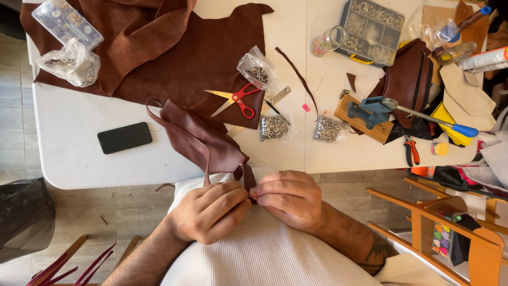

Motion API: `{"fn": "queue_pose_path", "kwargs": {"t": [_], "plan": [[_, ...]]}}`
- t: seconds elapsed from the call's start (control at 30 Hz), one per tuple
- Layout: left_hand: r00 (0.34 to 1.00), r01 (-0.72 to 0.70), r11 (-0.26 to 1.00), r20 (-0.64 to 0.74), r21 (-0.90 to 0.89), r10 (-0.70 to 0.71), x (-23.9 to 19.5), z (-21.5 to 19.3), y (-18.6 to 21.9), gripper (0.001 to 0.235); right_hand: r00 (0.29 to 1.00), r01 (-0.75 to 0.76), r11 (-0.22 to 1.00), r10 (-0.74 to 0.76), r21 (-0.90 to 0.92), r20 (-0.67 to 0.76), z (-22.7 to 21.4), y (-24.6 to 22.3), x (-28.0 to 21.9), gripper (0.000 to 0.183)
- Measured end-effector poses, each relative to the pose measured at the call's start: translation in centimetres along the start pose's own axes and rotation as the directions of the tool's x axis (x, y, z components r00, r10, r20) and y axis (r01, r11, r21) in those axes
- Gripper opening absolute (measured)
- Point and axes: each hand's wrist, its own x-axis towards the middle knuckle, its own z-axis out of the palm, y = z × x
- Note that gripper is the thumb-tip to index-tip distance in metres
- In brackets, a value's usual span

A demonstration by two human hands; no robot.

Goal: The person assembles a brown leather bag by attaching a metal ring to a strap using a rivet setter and hammer. They retrieve small metal components from a shelf, position the rivet on the strap, and strike it to secure the hardware.

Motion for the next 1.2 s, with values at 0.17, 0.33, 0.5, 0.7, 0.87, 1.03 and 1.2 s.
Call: {"fn": "queue_pose_path", "kwargs": {"t": [0.17, 0.33, 0.5, 0.7, 0.87, 1.03, 1.2], "plan": [[1.000, -0.020, 1.000, -0.005, 0.014, 0.020, -0.1, 0.1, -0.1, 0.013, 0.999, 0.043, 0.999, -0.043, -0.012, -0.016, 0.0, 0.1, -0.1, 0.016], [0.999, -0.027, 1.000, -0.026, 0.006, 0.027, -0.2, 0.3, 0.0, 0.013, 0.998, 0.070, 0.997, -0.070, -0.023, 0.006, -0.1, 0.0, 0.0, 0.018], [1.000, -0.011, 1.000, -0.026, 0.000, 0.011, -0.5, 0.3, 0.3, 0.014, 0.997, 0.050, 0.999, -0.049, -0.017, 0.064, -0.4, -0.1, 0.3, 0.019], [0.999, 0.005, 1.000, -0.038, -0.027, -0.006, -0.3, 0.3, 0.3, 0.011, 0.997, 0.001, 0.998, -0.006, 0.063, 0.078, -0.7, -0.1, 0.1, 0.018], [0.999, 0.004, 0.999, -0.041, -0.040, -0.005, 0.0, 0.4, 0.3, 0.010, 0.998, -0.029, 0.998, 0.025, 0.062, 0.059, -0.8, 0.0, -0.3, 0.017], [0.997, 0.047, 0.991, -0.046, -0.128, -0.054, -0.1, 0.4, 0.5, 0.009, 0.992, -0.075, 0.996, 0.070, 0.043, 0.107, -1.2, -0.2, -1.1, 0.017], [0.993, 0.053, 0.991, -0.095, -0.124, -0.065, -0.6, 0.9, 0.4, 0.010, 0.991, -0.078, 0.997, 0.077, 0.013, 0.111, -0.8, -0.6, -1.4, 0.016]]}}
